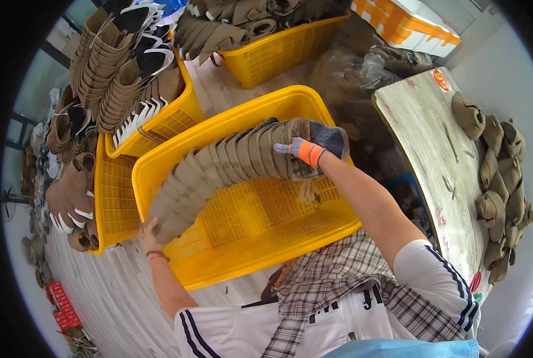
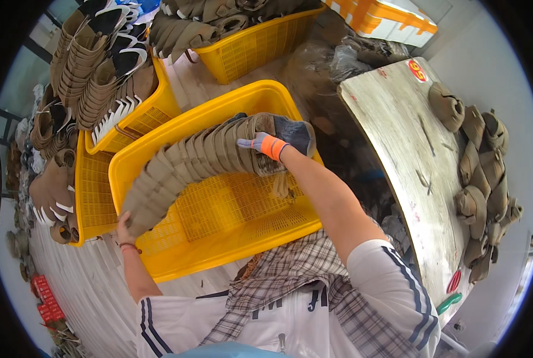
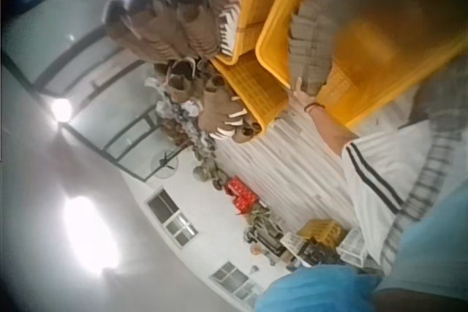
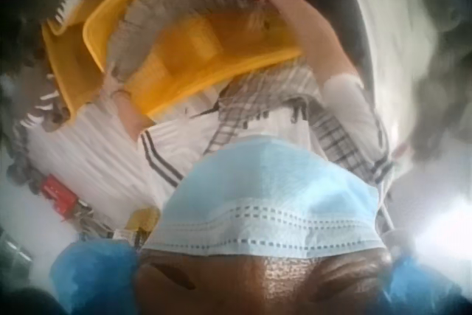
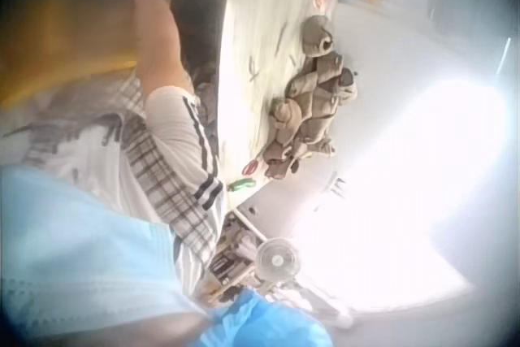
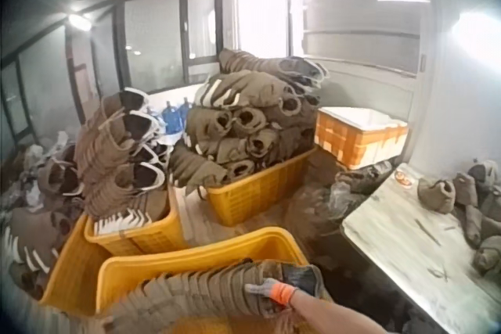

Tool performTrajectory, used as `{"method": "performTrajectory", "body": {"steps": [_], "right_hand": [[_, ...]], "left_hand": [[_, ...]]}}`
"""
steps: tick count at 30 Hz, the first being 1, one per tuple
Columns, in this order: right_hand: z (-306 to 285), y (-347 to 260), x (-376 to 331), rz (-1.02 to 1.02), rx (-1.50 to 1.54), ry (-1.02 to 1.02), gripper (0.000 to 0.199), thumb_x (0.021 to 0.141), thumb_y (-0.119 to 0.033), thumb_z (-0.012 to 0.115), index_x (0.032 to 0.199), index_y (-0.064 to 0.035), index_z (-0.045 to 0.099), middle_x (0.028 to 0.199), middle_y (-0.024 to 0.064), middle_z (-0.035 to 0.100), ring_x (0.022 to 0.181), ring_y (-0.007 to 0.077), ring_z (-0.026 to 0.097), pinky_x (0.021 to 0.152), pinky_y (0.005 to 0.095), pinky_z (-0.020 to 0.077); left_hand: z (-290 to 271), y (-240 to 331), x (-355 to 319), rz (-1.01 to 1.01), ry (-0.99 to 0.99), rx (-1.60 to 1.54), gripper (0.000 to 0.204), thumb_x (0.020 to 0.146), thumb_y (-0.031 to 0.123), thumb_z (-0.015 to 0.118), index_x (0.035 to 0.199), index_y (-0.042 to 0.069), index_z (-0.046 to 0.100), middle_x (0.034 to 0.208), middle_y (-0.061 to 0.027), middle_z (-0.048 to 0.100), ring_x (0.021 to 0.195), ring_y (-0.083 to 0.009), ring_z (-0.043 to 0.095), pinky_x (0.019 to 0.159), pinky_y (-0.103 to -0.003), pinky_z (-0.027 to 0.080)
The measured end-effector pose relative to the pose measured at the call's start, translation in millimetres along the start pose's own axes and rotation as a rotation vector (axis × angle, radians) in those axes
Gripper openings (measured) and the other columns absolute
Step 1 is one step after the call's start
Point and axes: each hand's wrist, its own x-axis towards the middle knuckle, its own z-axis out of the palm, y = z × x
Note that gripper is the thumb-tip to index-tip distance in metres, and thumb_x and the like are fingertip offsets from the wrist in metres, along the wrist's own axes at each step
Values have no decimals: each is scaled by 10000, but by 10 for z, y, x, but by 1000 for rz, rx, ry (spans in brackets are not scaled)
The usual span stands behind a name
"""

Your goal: The person uses shears to trim the fuzzy lining inside a series of beige slip-on shoes. They repeatedly pick up a shoe, cut the interior lining, and place the shoe on a table, continuing the process with multiple units.

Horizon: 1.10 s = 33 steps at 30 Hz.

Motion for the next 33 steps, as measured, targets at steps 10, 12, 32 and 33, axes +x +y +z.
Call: {"method": "performTrajectory", "body": {"steps": [10, 12, 32, 33], "right_hand": [[-302, 1325, 438, 24, 668, 107, 792, 877, -191, 624, 1466, -197, 94, 1511, 40, 148, 1292, 210, 357, 985, 435, 395], [-345, 1300, 266, -30, 860, 119, 696, 886, -142, 607, 1450, -140, 197, 1481, 48, 240, 1249, 199, 413, 987, 367, 392], [-894, 3559, -4590, -152, -9, 1808, 201, 850, -95, 607, 1044, -56, 637, 996, 114, 649, 890, 226, 611, 797, 312, 479], [-902, 3995, -4812, -1, -178, 1922, 218, 833, -104, 620, 1047, -66, 633, 1031, 124, 640, 935, 267, 604, 825, 337, 474]], "left_hand": [[593, -1134, 662, -340, 264, 680, 561, 853, 115, 603, 1375, 105, 396, 1474, -97, 281, 1352, -267, 250, 1059, -410, 267], [588, -1197, 659, -328, 235, 684, 565, 855, 109, 597, 1380, 105, 389, 1474, -102, 281, 1347, -280, 262, 1067, -412, 258], [6040, -270, -2017, 1347, -619, 501, 298, 849, -25, 487, 1130, 10, 580, 1256, -164, 483, 1154, -312, 462, 951, -378, 399], [6326, -365, -2307, 1361, -765, 512, 299, 839, -23, 493, 1122, 11, 585, 1232, -162, 503, 1147, -311, 468, 959, -375, 392]]}}
